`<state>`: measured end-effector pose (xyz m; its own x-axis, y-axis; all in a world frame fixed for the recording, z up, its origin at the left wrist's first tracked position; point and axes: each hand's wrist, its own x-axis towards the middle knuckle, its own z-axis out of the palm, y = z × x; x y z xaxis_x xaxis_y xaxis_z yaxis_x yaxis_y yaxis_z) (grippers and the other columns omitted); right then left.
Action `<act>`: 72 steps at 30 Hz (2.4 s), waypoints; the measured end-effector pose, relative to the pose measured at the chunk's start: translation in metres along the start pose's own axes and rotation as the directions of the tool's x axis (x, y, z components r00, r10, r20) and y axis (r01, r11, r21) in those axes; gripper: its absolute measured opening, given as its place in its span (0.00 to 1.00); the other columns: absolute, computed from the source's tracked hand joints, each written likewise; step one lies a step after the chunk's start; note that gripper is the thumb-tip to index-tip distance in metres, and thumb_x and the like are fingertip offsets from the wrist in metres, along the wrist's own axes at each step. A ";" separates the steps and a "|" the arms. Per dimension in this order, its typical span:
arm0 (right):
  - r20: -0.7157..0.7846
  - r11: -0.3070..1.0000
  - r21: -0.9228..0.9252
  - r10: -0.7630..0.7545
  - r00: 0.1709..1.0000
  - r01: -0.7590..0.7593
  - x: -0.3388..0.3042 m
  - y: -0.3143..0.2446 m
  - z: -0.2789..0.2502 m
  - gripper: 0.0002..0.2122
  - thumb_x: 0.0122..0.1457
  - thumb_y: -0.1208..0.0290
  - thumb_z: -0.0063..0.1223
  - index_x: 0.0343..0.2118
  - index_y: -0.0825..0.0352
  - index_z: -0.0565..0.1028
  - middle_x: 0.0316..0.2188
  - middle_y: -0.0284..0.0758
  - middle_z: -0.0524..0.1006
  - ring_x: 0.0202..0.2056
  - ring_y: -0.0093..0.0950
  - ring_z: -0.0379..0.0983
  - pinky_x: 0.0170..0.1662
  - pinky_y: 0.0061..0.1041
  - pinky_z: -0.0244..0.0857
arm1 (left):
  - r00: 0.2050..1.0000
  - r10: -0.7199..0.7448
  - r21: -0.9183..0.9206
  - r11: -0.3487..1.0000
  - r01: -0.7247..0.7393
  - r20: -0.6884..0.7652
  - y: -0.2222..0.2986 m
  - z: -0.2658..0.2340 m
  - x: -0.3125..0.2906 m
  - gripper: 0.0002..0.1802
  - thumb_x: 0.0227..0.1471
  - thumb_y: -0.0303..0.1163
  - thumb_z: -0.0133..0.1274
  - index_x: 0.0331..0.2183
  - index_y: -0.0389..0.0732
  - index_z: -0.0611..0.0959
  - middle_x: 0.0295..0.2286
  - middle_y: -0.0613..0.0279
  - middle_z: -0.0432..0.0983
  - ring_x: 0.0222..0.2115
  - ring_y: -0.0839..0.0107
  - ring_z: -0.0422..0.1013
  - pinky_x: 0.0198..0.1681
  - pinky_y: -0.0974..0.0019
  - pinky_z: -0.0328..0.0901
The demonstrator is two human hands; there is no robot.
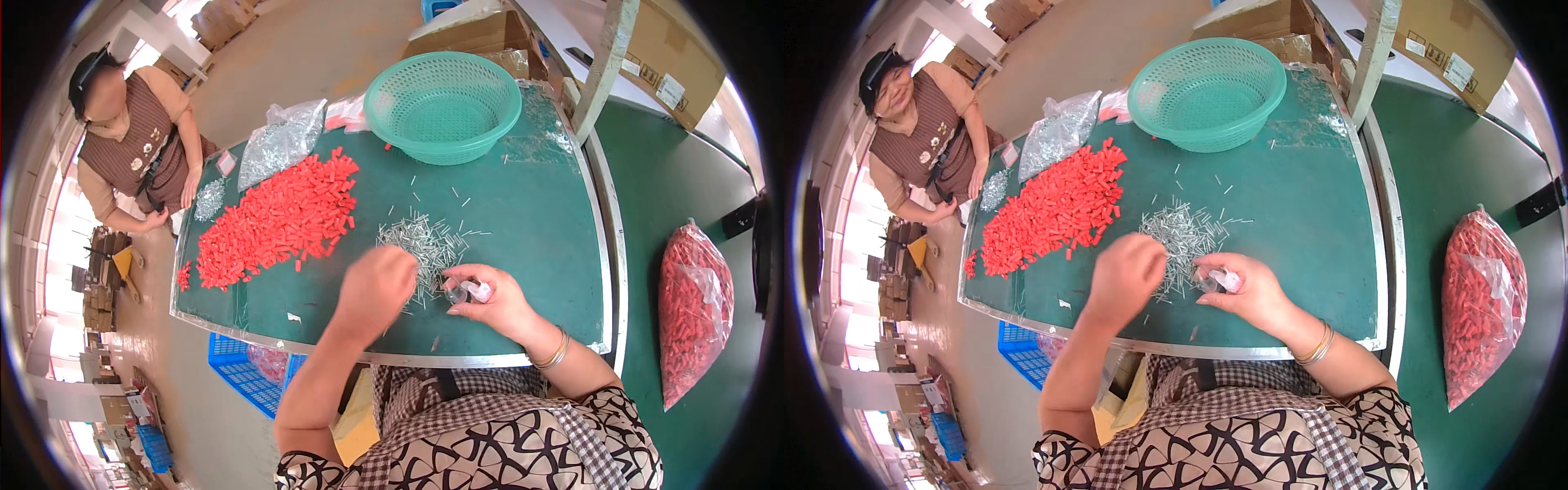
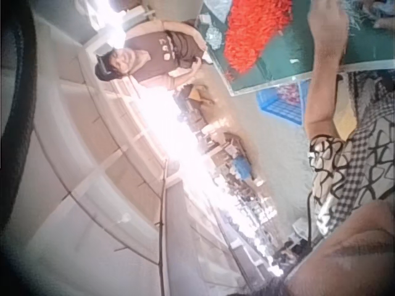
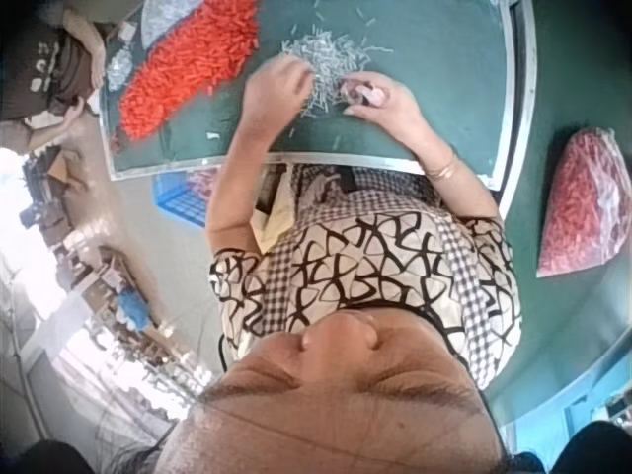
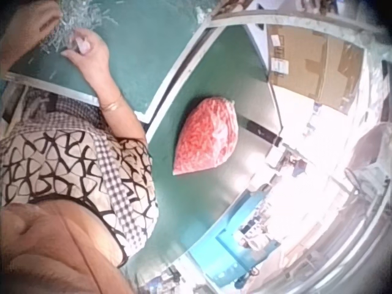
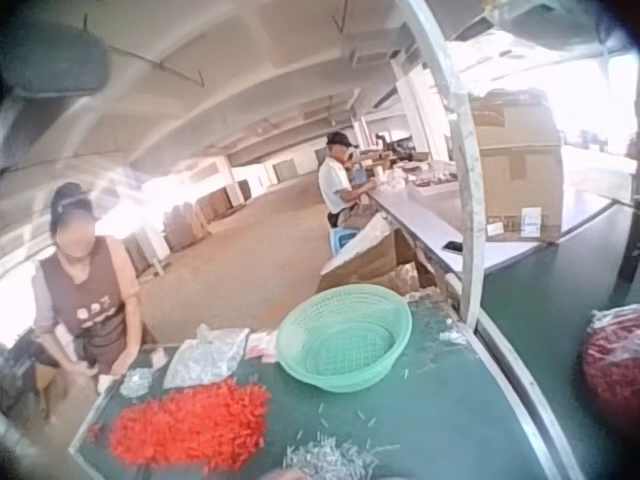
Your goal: The person packs plastic anchors and metal pins into plastic bags by hand on a workstation table.
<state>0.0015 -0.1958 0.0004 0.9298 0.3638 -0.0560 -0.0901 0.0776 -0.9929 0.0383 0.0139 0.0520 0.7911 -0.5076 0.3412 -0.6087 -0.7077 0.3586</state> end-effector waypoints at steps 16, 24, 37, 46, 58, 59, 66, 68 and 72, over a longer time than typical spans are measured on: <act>0.043 0.999 0.043 0.003 0.999 -0.004 -0.001 -0.002 0.000 0.23 0.44 0.84 0.61 0.46 0.67 0.72 0.36 0.30 0.74 0.39 0.19 0.69 0.45 0.20 0.65 | 0.855 -0.317 0.307 0.835 0.457 -0.411 -0.100 0.002 -0.007 0.10 0.42 0.24 0.58 0.32 0.36 0.79 0.31 0.54 0.73 0.34 0.58 0.70 0.39 0.59 0.65; 0.020 0.999 -0.024 -0.043 0.999 0.044 0.001 0.001 -0.002 0.23 0.42 0.81 0.63 0.45 0.66 0.73 0.35 0.30 0.75 0.37 0.20 0.70 0.42 0.20 0.65 | 0.945 -0.281 0.393 0.860 0.325 -0.167 -0.148 0.018 -0.006 0.11 0.39 0.25 0.58 0.31 0.36 0.79 0.30 0.54 0.73 0.33 0.55 0.70 0.38 0.58 0.66; 0.005 0.998 -0.054 -0.037 0.999 0.037 0.003 0.005 -0.004 0.22 0.44 0.83 0.62 0.45 0.68 0.72 0.37 0.32 0.75 0.39 0.21 0.70 0.44 0.21 0.66 | 0.788 -0.605 -0.503 0.718 0.481 -0.111 -0.060 0.007 -0.002 0.07 0.49 0.23 0.52 0.34 0.35 0.80 0.26 0.62 0.76 0.23 0.78 0.72 0.21 0.75 0.64; 0.003 1.000 -0.009 0.008 1.000 -0.007 0.001 -0.001 -0.003 0.22 0.45 0.81 0.62 0.47 0.69 0.71 0.37 0.31 0.75 0.39 0.19 0.70 0.43 0.20 0.67 | 0.989 -0.147 -0.542 0.834 0.108 -0.028 0.030 0.031 -0.010 0.11 0.43 0.21 0.58 0.34 0.38 0.80 0.35 0.62 0.73 0.27 0.77 0.70 0.26 0.75 0.65; 0.033 0.983 0.177 0.052 0.998 -0.057 -0.003 -0.010 -0.002 0.22 0.47 0.81 0.61 0.47 0.69 0.70 0.34 0.29 0.74 0.33 0.15 0.68 0.31 0.16 0.68 | 0.982 -0.188 -0.512 0.844 0.161 -0.001 0.046 0.010 -0.003 0.07 0.46 0.22 0.56 0.32 0.38 0.80 0.30 0.62 0.71 0.28 0.71 0.70 0.30 0.70 0.64; 0.027 0.993 0.103 0.059 0.998 -0.061 -0.003 -0.010 -0.003 0.22 0.47 0.80 0.61 0.47 0.69 0.70 0.34 0.29 0.74 0.32 0.15 0.69 0.30 0.16 0.67 | 0.992 -0.125 -0.436 0.891 0.123 0.024 0.049 0.010 -0.001 0.07 0.46 0.23 0.56 0.32 0.39 0.80 0.30 0.62 0.72 0.29 0.68 0.70 0.31 0.68 0.65; 0.030 0.997 0.074 0.015 0.999 -0.017 -0.003 -0.006 -0.006 0.22 0.47 0.78 0.62 0.47 0.67 0.70 0.34 0.29 0.75 0.32 0.15 0.70 0.29 0.15 0.67 | 0.993 -0.105 -0.482 0.868 0.118 0.055 0.056 0.010 0.006 0.10 0.43 0.18 0.55 0.33 0.37 0.81 0.34 0.59 0.74 0.27 0.72 0.71 0.29 0.73 0.65; 0.002 0.993 0.118 0.022 1.000 -0.022 -0.005 -0.009 -0.005 0.23 0.46 0.77 0.63 0.47 0.66 0.70 0.34 0.30 0.75 0.32 0.17 0.71 0.31 0.18 0.68 | 0.976 -0.176 -0.437 0.893 0.105 -0.125 0.052 0.008 0.003 0.10 0.43 0.17 0.55 0.32 0.37 0.80 0.34 0.59 0.74 0.27 0.73 0.70 0.29 0.74 0.65; -0.066 0.961 -0.037 -0.277 0.959 0.275 -0.001 0.006 -0.002 0.23 0.45 0.75 0.63 0.47 0.65 0.70 0.34 0.33 0.76 0.32 0.23 0.74 0.34 0.23 0.69 | 0.975 -0.199 -0.435 0.890 0.138 -0.097 0.054 0.018 -0.010 0.08 0.43 0.24 0.59 0.30 0.38 0.80 0.34 0.60 0.72 0.27 0.71 0.69 0.29 0.70 0.65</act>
<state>0.0010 -0.1973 -0.0056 0.9399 0.2655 0.2146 0.1825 0.1406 -0.9731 -0.0010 -0.0280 0.0524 0.8869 -0.3069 0.3453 -0.4580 -0.4864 0.7441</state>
